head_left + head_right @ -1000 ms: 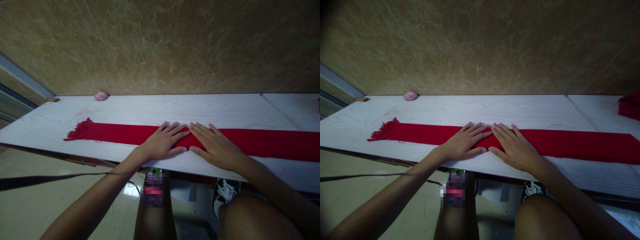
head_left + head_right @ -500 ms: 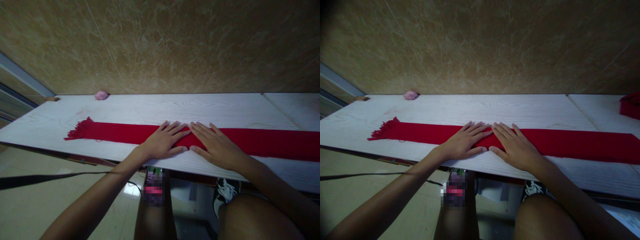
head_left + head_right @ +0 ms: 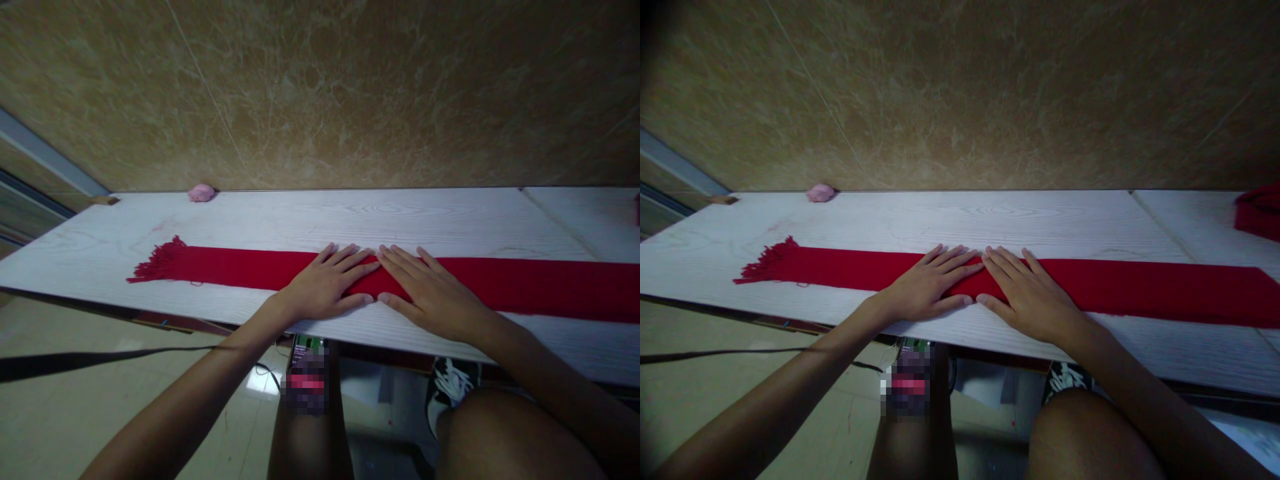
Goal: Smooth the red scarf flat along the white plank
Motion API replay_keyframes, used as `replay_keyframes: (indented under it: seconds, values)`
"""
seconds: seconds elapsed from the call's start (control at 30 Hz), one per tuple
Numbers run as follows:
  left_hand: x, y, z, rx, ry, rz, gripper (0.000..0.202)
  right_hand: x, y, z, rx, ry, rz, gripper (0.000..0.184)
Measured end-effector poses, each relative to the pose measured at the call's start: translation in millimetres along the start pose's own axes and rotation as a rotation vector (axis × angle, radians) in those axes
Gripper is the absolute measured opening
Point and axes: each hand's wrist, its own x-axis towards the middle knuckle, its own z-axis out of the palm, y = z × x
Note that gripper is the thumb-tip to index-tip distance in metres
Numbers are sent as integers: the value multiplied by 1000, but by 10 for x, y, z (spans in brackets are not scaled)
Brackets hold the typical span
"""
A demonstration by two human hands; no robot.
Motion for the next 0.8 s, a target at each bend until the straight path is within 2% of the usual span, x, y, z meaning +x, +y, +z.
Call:
replay_keyframes:
  seconds: [0.2,0.47,0.8]
  values:
    - [2,15,-12,15,-7,-11,73,-10,11,17,-5,24,-9,77]
    - [-3,-2,8,1,12,7,73,16,-6,-33,6,-28,5,81]
    - [4,8,2,-2,10,2,73,-3,6,3,5,8,-11,78]
